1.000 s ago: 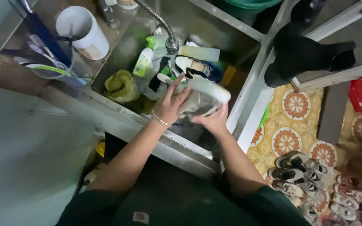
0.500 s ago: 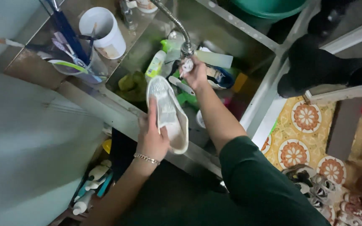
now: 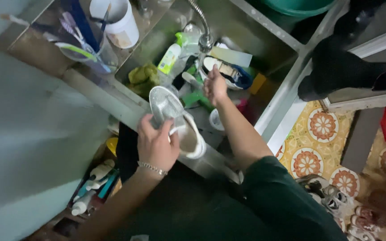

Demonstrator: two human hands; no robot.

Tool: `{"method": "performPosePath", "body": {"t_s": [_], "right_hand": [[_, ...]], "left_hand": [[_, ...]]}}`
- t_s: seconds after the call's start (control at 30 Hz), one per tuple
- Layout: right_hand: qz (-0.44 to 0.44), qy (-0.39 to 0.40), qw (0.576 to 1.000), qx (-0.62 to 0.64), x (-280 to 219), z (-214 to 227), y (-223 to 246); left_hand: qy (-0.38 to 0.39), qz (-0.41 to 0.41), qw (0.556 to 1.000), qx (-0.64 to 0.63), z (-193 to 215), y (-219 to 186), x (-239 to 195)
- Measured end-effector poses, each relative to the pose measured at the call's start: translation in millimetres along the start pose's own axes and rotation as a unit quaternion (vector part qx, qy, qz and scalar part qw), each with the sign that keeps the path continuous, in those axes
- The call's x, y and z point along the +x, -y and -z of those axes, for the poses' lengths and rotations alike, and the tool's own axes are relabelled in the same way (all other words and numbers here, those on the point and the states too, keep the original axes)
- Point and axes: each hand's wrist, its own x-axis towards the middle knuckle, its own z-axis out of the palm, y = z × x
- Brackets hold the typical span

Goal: The person washes a white shoe and a blue shoe in a kitchen sink. They rinse the shoes under running water and scrub them with a brush, focusing on the soles and uppers. The person handles the shoes one at a time, turning them over to clean different sides.

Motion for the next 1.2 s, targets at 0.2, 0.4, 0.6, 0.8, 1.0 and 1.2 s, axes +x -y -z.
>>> {"method": "performPosePath", "body": {"t_s": [0.2, 0.4, 0.6, 0.8, 1.0, 1.2], "right_hand": [[0.041, 0.137, 0.989, -0.033, -162, -5, 47], [0.247, 0.287, 0.878, -0.292, -289, -23, 39], [0.427, 0.05, 0.638, -0.639, -309, -27, -36], [0.464, 0.163, 0.555, -0.671, -353, -37, -34], [0.364, 0.244, 0.486, -0.756, -303, -53, -51], [0.281, 0.317, 0.514, -0.746, -231, -51, -89]], "left_hand": [[0.017, -0.067, 0.998, -0.008, 17, -15, 26], [0.058, -0.011, 0.988, -0.14, 35, -4, 65], [0.079, 0.048, 0.973, -0.212, 23, 29, 79], [0.067, 0.058, 0.972, -0.217, 42, 26, 70], [0.0, -0.004, 0.976, -0.22, 15, 17, 49], [-0.071, -0.128, 0.965, -0.216, -23, 30, 27]]}}
